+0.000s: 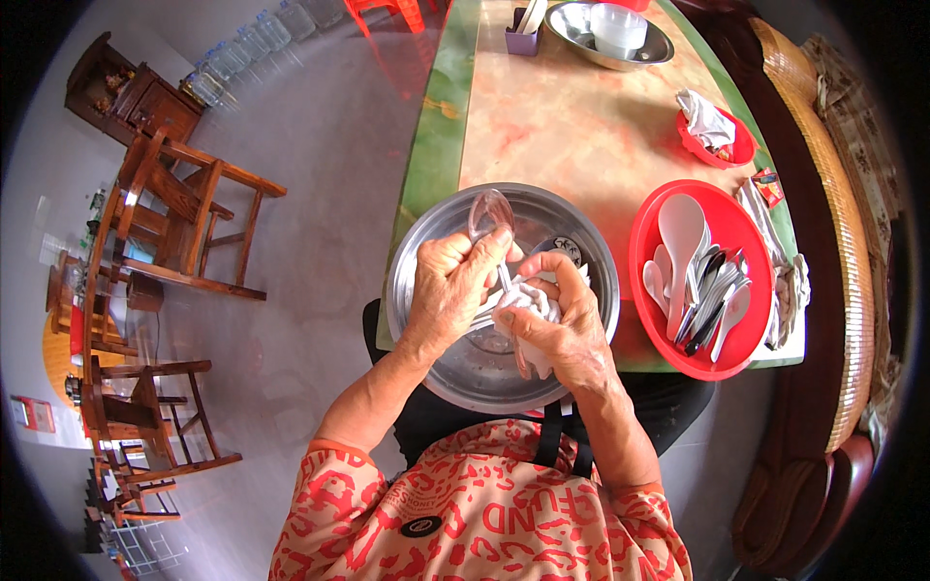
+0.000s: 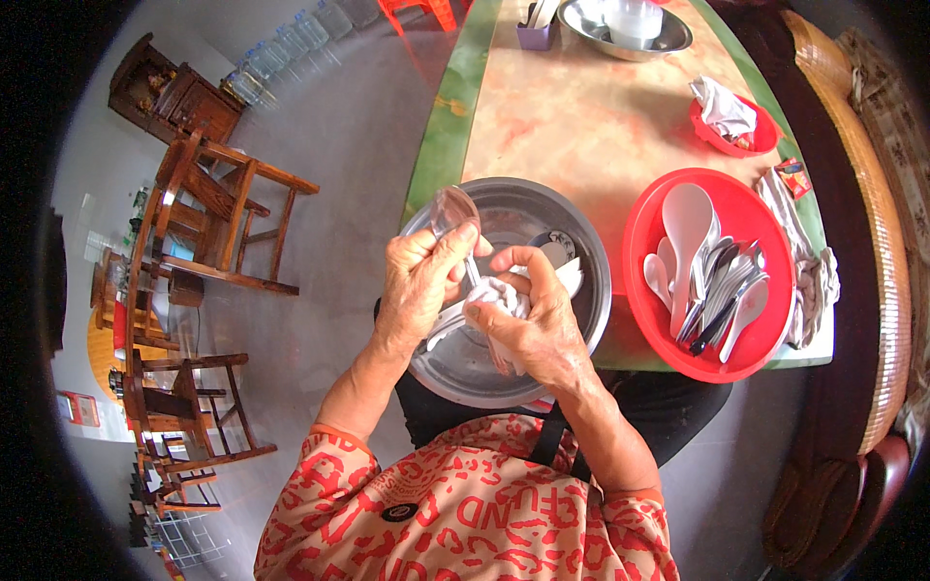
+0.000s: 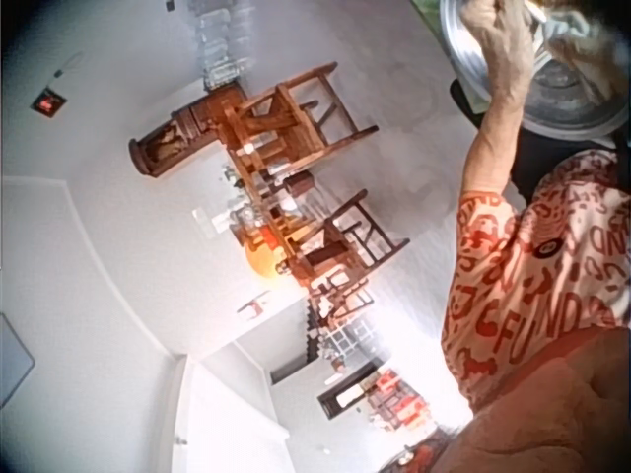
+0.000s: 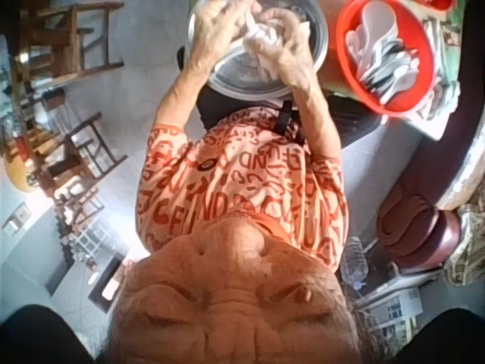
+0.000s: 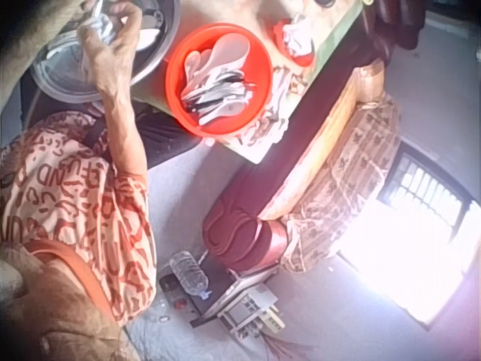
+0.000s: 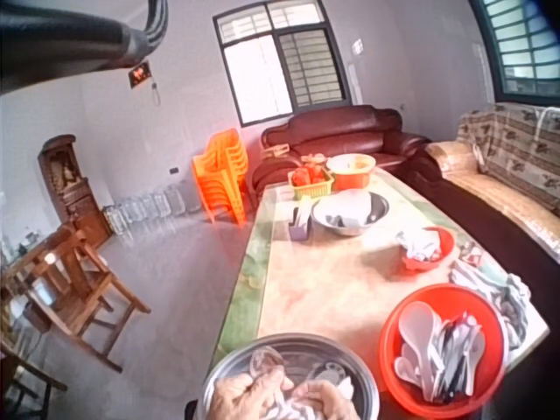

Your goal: The person dries metal spoons and white ceramic spoons using a white cloth. They pick up each utensil from a metal bowl, wipe it thoroughly, and place it into a red plastic tray on the table.

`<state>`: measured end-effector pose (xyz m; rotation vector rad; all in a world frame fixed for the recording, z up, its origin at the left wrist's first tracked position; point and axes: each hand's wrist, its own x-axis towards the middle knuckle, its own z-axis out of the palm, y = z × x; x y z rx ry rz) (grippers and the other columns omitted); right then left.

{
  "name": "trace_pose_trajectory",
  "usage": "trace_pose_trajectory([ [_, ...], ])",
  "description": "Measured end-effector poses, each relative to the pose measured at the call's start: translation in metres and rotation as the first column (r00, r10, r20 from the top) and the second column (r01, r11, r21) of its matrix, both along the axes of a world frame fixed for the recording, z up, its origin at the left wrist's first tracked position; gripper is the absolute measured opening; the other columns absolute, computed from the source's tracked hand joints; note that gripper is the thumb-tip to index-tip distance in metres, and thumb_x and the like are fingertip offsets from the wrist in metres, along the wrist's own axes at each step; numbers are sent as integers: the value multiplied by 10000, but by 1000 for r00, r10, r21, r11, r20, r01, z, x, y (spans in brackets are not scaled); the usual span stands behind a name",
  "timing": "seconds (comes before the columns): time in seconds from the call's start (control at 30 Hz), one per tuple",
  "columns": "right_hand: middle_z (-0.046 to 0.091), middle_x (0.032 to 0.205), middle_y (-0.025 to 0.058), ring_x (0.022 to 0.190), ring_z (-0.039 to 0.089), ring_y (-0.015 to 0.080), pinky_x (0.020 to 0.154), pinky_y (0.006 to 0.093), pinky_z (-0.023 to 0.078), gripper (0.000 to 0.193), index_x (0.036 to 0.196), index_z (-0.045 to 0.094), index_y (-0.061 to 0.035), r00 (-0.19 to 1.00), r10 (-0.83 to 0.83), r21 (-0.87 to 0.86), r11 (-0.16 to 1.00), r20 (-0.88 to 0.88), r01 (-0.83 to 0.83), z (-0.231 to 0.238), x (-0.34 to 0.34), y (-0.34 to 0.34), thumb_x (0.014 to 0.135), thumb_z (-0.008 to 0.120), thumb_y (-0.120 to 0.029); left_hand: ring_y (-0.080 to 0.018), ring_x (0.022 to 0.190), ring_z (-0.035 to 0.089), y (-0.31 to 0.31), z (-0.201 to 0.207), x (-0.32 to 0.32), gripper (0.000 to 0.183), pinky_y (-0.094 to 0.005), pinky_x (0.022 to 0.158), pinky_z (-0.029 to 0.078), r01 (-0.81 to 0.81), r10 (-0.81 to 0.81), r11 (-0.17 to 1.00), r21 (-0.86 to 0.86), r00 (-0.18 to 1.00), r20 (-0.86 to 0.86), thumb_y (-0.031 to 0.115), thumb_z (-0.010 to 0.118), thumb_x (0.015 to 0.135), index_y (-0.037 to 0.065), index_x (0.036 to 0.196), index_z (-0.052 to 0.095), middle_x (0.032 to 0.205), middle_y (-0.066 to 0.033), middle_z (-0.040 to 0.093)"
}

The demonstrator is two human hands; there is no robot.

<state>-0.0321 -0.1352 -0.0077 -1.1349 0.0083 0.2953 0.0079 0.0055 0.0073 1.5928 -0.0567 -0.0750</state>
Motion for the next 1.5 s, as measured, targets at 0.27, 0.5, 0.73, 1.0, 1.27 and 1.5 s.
trace_pose_trajectory([
  [0.27,612,840,69,621,524,62,498,190,394,429,1074,377,-48,1000,-8,-66,998,28,9,-4,-23,0,747,649,12,-1,423,318,7,7,4,289,-174,382,230,-8,-1,996,-90,994,-105,265,596,893,-1,791,649,534,65,420],
  [0.5,600,901,89,697,539,69,566,190,419,452,1102,356,-69,1000,1,-92,996,31,2,-3,-36,-2,750,622,32,-13,407,304,16,10,8,318,-181,373,227,-54,26,975,-214,991,-129,302,583,897,-3,829,639,545,57,411],
  [0.73,586,907,93,714,544,74,582,192,440,425,1090,348,-71,994,-102,8,995,50,102,-13,-31,3,773,609,38,-10,493,360,11,-8,-29,253,-165,423,281,183,-257,951,-250,917,-305,254,560,912,12,950,625,622,53,431],
  [1.0,596,839,57,704,555,84,587,212,437,272,951,451,-45,987,-91,-146,983,132,110,-17,-43,-3,802,675,-85,-17,486,378,16,-7,-30,190,-172,415,286,98,-110,990,-103,986,-123,195,544,924,30,846,594,638,42,490],
  [1.27,583,930,85,627,544,100,426,207,403,362,1104,416,-85,962,-263,91,962,77,256,3,-1,1,842,646,-179,-43,486,450,1,-16,-58,188,-188,420,333,224,-228,973,-54,968,-100,170,533,930,9,843,575,663,-2,542],
  [1.5,630,873,81,725,590,125,586,244,473,285,1022,480,-42,990,-138,132,981,-30,140,1,1,6,802,655,-85,-98,551,540,3,-15,-67,117,-242,503,446,306,-312,946,103,949,41,75,488,930,-18,889,547,692,-43,567],
])
